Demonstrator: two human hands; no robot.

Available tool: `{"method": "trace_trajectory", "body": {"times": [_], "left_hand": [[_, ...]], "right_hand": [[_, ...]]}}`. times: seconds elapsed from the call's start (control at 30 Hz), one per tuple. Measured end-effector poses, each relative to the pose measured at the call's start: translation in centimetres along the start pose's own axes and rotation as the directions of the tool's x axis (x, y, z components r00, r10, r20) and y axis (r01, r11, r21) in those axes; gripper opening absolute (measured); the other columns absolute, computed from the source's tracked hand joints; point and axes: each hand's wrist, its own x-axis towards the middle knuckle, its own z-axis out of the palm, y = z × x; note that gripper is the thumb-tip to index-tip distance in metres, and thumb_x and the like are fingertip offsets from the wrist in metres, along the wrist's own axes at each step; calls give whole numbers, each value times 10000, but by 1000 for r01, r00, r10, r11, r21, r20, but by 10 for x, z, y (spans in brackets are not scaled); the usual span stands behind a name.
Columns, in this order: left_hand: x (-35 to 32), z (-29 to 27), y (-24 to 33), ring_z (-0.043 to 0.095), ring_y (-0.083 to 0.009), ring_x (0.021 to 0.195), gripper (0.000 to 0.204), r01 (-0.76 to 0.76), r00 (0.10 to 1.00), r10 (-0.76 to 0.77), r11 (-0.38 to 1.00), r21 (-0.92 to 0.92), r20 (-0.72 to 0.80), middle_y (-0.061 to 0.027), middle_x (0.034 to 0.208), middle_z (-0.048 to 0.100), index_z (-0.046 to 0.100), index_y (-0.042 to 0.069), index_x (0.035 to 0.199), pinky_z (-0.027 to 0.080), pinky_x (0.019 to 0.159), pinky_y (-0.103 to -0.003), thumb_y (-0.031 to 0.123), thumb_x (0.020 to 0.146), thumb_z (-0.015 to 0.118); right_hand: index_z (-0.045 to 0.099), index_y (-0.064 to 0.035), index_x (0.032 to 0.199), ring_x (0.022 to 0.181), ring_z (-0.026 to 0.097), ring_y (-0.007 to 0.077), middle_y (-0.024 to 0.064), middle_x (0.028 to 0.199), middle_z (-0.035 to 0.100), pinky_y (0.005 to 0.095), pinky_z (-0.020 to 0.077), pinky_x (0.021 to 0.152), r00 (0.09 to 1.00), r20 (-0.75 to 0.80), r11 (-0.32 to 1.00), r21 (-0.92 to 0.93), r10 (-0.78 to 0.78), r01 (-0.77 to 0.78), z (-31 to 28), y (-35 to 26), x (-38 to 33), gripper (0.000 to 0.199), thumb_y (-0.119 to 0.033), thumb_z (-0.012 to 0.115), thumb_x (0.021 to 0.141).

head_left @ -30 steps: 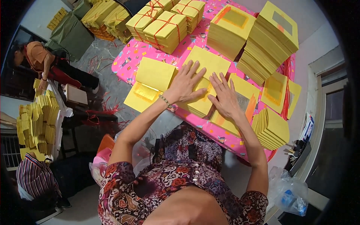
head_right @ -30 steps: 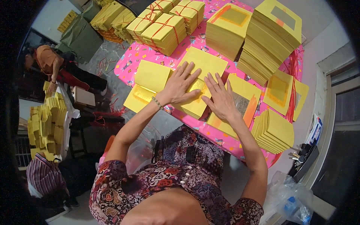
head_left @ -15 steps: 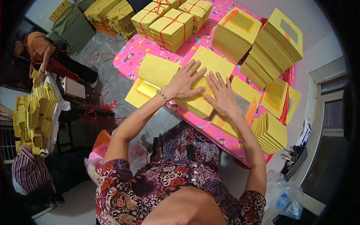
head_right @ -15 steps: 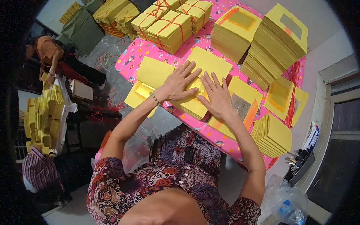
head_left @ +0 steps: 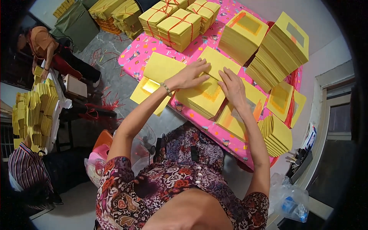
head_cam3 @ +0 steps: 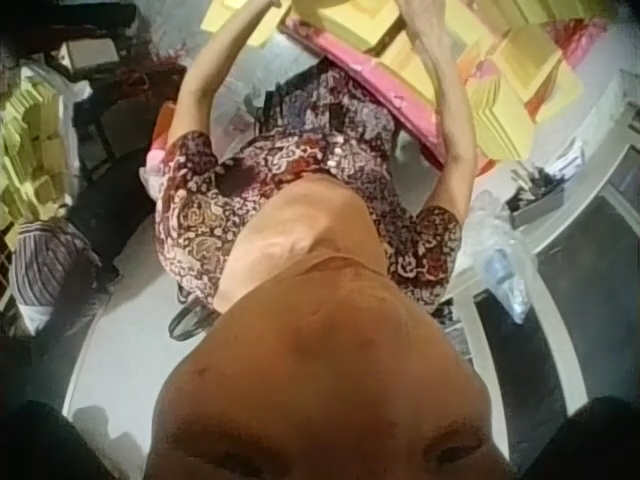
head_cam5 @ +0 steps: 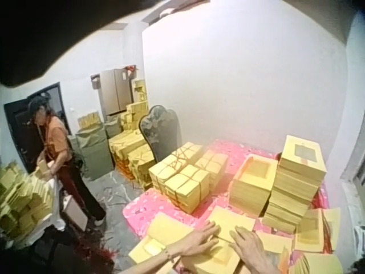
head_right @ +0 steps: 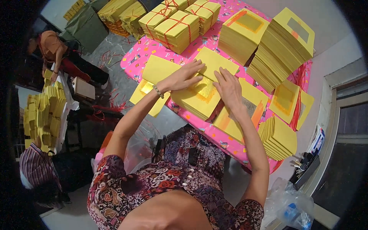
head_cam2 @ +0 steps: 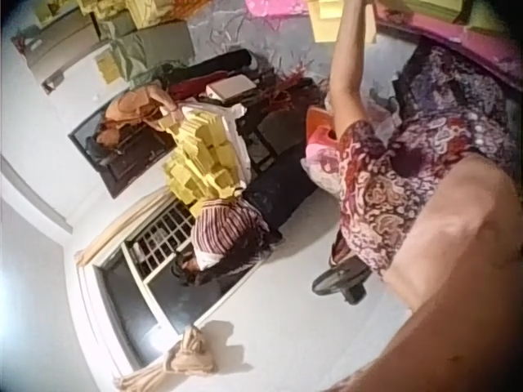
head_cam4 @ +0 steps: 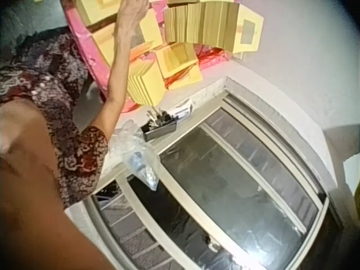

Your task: Folding and stacking sheets of yellow joss paper.

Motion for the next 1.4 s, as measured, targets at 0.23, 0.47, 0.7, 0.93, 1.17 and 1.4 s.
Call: {"method": "trace_trajectory", "body": {"times": [0.23, 0.47, 0.7, 0.93, 1.17, 1.4], "left_hand": [[-1, 5, 32, 544, -361, 1138, 706, 236, 828, -284, 959, -159, -484, -282, 1279, 522, 422, -49, 1396, 456, 976, -445, 366, 893, 693], [-7, 39, 6, 619, -332, 1038, 898, 239, 715, -562, 756, -609, -416, -295, 1205, 555, 187, -38, 1477, 500, 908, -431, 259, 827, 731], [-37, 19, 58, 653, -154, 855, 794, -22, 747, -426, 752, -659, -511, -109, 1047, 627, 181, 80, 1515, 568, 666, -283, 46, 888, 668], [-87, -10, 71, 651, -128, 795, 764, -149, 740, -509, 512, -846, -439, -118, 1071, 624, 224, 86, 1506, 548, 640, -259, 22, 895, 678], [-185, 13, -6, 570, -152, 1013, 502, 185, 50, -636, 764, -618, -770, -101, 1210, 537, 437, 36, 1390, 512, 833, -330, 155, 948, 642], [-221, 65, -49, 589, -289, 1139, 438, -528, 155, -980, -187, -829, 122, -137, 1277, 583, 492, 49, 1351, 463, 999, -452, 272, 976, 450]], "right_hand": [[672, -34, 1154, 1030, 696, 307, 150, 1139, 707, 390, 568, 866, 967, -217, 989, -84, -137, 121, 8, 4, 1, 276, -175, 667, 917], [678, -14, 1147, 1015, 699, 303, 156, 1131, 710, 398, 560, 887, 957, -208, 979, -48, -204, 198, 1, -42, -19, 283, -171, 674, 912], [602, -1, 1300, 1220, 596, 351, 203, 1293, 632, 401, 462, 1022, 945, -304, 978, 197, 120, -61, -31, -40, 7, 391, -246, 583, 996], [617, 14, 1243, 903, 625, 85, 32, 1020, 699, 245, 484, 816, 935, 281, 595, 721, 217, -355, -23, -33, 34, 311, -154, 620, 981], [630, -2, 1195, 829, 601, 45, -2, 962, 685, 216, 481, 761, 913, 321, 403, 823, 251, -401, -14, -18, 30, 251, -129, 630, 979], [620, 1, 1203, 862, 617, 46, 13, 982, 696, 216, 488, 781, 875, 360, 390, 792, 323, -470, 4, 14, 15, 259, -139, 626, 985]]}}
